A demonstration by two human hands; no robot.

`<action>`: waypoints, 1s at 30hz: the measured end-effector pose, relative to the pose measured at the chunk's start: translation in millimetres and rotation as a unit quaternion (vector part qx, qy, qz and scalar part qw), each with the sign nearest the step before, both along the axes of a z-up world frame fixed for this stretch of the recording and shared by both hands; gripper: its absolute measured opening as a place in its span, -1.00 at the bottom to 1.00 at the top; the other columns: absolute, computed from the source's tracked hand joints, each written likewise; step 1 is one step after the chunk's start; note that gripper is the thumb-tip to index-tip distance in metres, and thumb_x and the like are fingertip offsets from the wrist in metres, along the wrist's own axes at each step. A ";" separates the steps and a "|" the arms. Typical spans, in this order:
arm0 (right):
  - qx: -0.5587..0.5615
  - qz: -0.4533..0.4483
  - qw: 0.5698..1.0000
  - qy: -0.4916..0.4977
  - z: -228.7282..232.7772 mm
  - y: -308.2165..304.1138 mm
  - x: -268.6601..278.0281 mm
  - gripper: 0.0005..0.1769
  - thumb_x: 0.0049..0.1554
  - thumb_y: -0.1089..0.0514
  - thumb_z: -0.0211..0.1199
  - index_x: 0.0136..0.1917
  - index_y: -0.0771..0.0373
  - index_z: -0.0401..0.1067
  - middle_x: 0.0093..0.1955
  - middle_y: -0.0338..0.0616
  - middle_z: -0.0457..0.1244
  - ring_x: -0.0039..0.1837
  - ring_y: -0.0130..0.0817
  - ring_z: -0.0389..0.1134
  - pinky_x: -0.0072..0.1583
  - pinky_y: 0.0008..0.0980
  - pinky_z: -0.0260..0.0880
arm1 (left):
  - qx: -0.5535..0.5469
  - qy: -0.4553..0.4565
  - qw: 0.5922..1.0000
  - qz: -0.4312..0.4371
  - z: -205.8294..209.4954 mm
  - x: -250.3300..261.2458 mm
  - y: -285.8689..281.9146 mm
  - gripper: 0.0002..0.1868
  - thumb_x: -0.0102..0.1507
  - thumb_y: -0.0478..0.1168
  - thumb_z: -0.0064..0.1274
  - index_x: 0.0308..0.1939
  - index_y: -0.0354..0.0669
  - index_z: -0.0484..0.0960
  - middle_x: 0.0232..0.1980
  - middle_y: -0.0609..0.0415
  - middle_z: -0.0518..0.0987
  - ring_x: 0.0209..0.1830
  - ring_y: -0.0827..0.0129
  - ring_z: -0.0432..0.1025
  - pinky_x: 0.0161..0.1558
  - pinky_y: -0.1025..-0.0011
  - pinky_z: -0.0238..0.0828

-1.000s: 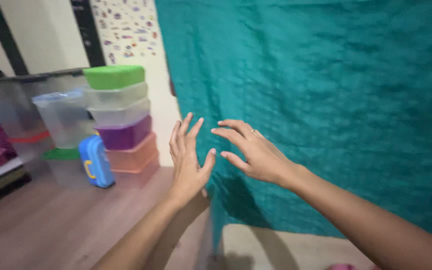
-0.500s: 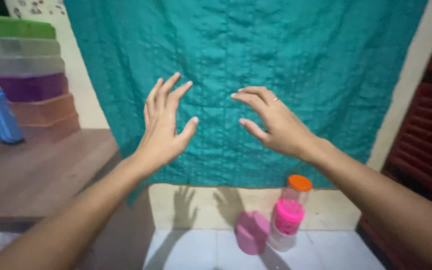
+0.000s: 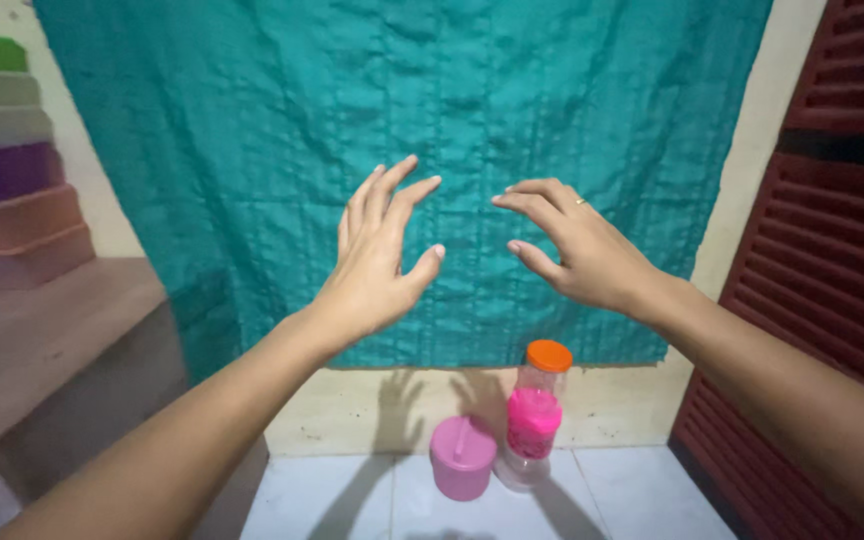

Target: The person picks up various plastic containers and jars from the floor and stacks them on a wooden table. They handle rectangular containers with colored lids and cylindrical jars, arranging them into neat stacks.

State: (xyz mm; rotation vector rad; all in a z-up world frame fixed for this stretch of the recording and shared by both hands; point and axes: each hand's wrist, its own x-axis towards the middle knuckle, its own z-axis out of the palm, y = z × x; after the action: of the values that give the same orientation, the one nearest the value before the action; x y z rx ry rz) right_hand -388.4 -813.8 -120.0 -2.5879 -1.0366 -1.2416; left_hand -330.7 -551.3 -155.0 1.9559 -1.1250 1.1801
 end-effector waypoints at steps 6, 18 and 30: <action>0.039 0.027 0.998 0.045 -53.2 -46.4 50.3 -0.52 0.22 0.13 0.23 0.40 0.16 0.33 0.41 0.06 0.15 0.47 0.04 0.16 0.42 -0.07 0.19 | -0.011 0.032 0.999 -0.006 -70.6 25.8 -39.1 -0.24 0.20 -0.15 0.15 0.47 -0.03 0.27 0.60 -0.13 0.09 0.61 -0.19 -0.10 0.51 -0.12 -0.18; 0.223 0.025 0.973 0.063 -269.7 -112.9 152.1 -0.60 0.20 0.18 0.23 0.31 0.17 0.42 0.32 0.03 0.21 0.41 -0.04 0.23 0.42 -0.16 0.22 | -0.002 0.219 0.975 0.024 -279.9 51.8 -77.9 -0.28 0.17 -0.18 0.17 0.42 -0.02 0.31 0.56 -0.12 0.10 0.57 -0.13 -0.07 0.42 -0.07 -0.12; 0.429 -0.128 0.875 0.184 -469.1 -230.5 196.0 -0.55 0.11 0.18 0.25 0.29 0.09 0.40 0.28 -0.09 0.17 0.23 -0.16 0.26 0.10 -0.22 0.38 | -0.062 0.340 0.938 -0.004 -480.2 150.7 -193.6 -0.33 0.13 -0.24 0.16 0.35 -0.05 0.39 0.50 -0.21 0.16 0.49 -0.10 0.04 0.44 0.05 -0.01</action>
State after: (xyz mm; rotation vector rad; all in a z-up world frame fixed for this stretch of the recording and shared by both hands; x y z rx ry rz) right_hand -192.4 -1044.3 -589.1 -2.1133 -0.0141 -0.8828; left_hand -180.0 -744.9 -635.2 2.0116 -0.6674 0.4683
